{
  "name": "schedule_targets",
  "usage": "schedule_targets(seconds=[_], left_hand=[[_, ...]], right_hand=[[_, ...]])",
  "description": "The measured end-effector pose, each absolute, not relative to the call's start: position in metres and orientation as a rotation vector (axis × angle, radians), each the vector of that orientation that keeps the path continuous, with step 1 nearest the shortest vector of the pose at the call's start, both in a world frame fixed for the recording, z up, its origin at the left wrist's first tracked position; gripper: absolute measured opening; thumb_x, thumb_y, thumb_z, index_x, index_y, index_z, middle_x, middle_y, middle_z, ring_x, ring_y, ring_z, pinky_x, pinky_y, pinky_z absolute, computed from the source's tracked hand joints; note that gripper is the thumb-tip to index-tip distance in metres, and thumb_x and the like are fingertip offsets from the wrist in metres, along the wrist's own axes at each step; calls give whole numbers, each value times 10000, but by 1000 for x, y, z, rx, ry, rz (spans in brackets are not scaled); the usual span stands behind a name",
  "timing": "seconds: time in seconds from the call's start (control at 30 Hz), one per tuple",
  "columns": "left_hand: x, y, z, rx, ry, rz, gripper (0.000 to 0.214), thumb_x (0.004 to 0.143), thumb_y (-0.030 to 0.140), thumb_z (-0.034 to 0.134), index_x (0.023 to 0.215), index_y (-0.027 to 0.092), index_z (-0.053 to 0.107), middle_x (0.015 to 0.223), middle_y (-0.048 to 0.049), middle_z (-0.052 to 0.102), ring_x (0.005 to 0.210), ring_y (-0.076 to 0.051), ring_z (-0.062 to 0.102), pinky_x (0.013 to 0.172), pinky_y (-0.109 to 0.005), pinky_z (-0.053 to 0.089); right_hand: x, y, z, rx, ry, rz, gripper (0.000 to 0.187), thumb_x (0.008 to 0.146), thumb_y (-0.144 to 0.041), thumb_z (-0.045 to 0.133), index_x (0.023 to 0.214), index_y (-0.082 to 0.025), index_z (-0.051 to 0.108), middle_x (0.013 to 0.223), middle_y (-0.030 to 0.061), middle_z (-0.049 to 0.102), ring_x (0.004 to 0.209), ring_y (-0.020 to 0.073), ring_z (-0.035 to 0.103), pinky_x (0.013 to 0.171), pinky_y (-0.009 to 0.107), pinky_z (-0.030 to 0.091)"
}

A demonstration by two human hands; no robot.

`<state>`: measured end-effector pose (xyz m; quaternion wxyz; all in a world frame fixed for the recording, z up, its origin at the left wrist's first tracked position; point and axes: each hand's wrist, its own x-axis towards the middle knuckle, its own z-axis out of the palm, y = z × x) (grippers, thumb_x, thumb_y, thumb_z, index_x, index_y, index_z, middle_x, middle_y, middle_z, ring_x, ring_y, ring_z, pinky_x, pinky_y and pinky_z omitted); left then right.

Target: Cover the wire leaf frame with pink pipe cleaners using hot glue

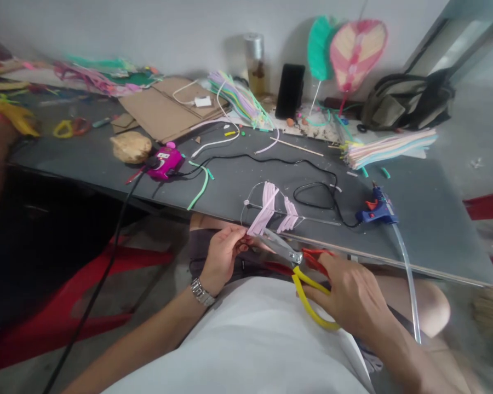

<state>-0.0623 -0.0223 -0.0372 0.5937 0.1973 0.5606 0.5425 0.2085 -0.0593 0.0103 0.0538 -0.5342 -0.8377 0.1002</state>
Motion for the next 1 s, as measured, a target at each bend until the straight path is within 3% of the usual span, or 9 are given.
schedule_targets(seconds=[0.13, 0.53, 1.0], left_hand=[[-65, -22, -43, 481, 1321, 1254, 226, 653, 347, 796, 695, 151, 693, 652, -22, 689, 647, -140, 623, 586, -229, 436], [-70, -23, -46, 711, 1372, 1233, 164, 749, 324, 755, 734, 161, 738, 671, -18, 704, 653, -140, 642, 588, -220, 454], [-72, -23, -39, 301, 1137, 1122, 289, 657, 331, 882, 776, 141, 700, 681, -45, 743, 644, -164, 721, 639, -259, 558]], right_hand=[[207, -43, 13, -1524, -2644, 156, 309, 924, -541, 606, 839, -245, 581, 655, 12, 653, 530, 189, 565, 534, 304, 285], [201, -19, 9, -1437, -2769, 13, 382, 953, -588, 561, 900, -214, 619, 704, 54, 696, 601, 209, 611, 611, 332, 295], [210, -16, 8, -1257, -2859, -69, 464, 1018, -622, 476, 857, -209, 612, 696, 45, 660, 609, 196, 576, 613, 344, 269]])
